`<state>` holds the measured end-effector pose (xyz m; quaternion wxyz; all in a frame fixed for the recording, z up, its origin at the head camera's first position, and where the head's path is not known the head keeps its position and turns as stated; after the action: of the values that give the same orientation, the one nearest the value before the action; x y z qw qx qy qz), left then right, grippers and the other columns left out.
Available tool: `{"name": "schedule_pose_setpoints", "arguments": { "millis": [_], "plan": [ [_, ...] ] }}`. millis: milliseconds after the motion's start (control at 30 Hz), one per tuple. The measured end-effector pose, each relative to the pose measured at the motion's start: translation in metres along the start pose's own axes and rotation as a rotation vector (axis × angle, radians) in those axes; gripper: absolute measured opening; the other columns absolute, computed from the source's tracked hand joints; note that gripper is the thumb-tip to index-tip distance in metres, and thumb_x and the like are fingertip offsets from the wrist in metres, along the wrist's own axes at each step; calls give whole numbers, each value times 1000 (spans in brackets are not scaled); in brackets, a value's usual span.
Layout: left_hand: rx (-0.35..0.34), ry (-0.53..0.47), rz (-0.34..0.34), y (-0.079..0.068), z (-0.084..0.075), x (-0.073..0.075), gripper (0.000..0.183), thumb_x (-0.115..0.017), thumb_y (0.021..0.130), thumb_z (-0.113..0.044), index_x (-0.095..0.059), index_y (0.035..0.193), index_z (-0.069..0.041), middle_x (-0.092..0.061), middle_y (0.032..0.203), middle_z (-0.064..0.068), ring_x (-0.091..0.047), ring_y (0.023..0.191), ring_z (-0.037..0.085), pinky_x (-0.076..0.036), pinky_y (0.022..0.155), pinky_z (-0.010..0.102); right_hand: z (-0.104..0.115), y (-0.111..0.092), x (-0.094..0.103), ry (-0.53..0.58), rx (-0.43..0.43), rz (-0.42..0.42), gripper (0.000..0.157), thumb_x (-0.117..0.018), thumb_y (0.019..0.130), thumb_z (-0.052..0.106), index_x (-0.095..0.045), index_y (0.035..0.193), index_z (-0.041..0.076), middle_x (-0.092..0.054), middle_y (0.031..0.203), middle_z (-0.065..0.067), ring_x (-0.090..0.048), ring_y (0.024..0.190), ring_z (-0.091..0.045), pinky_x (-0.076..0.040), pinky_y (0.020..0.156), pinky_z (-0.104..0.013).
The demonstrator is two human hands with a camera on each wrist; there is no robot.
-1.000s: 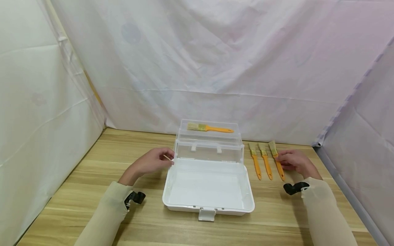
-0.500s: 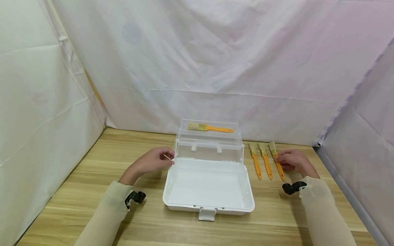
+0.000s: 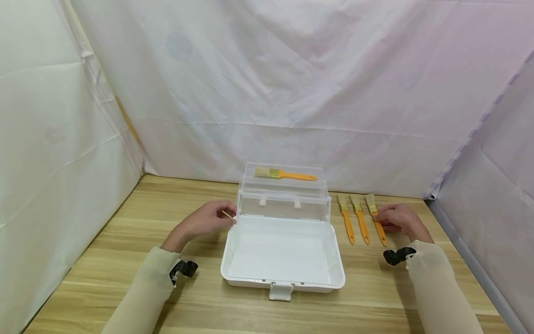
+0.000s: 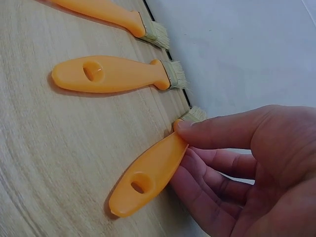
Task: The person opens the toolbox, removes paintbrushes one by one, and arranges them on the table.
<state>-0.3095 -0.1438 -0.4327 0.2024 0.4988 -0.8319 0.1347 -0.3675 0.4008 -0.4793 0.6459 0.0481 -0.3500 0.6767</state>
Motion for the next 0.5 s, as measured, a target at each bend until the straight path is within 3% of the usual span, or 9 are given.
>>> {"name": "schedule_pose_setpoints", "arguments": {
  "millis": [500],
  "plan": [
    [-1, -11, -1, -1, -2, 1, 22, -74, 102, -11, -71, 121, 0, -72, 114, 9, -68, 109, 26, -57, 93, 43, -3, -1, 2, -3, 19, -7, 40, -77, 102, 9, -62, 130, -15, -75, 96, -1, -72, 82, -13, -65, 76, -33]
  ]
}}
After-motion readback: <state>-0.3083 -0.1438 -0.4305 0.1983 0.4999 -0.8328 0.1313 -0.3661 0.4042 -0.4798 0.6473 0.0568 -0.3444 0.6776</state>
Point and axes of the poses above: each hand's wrist, its own y-axis towards the middle knuckle, its own x-axis out of the back of the hand, z = x × y, the point moved 10 cm from there along y, towards the middle knuckle
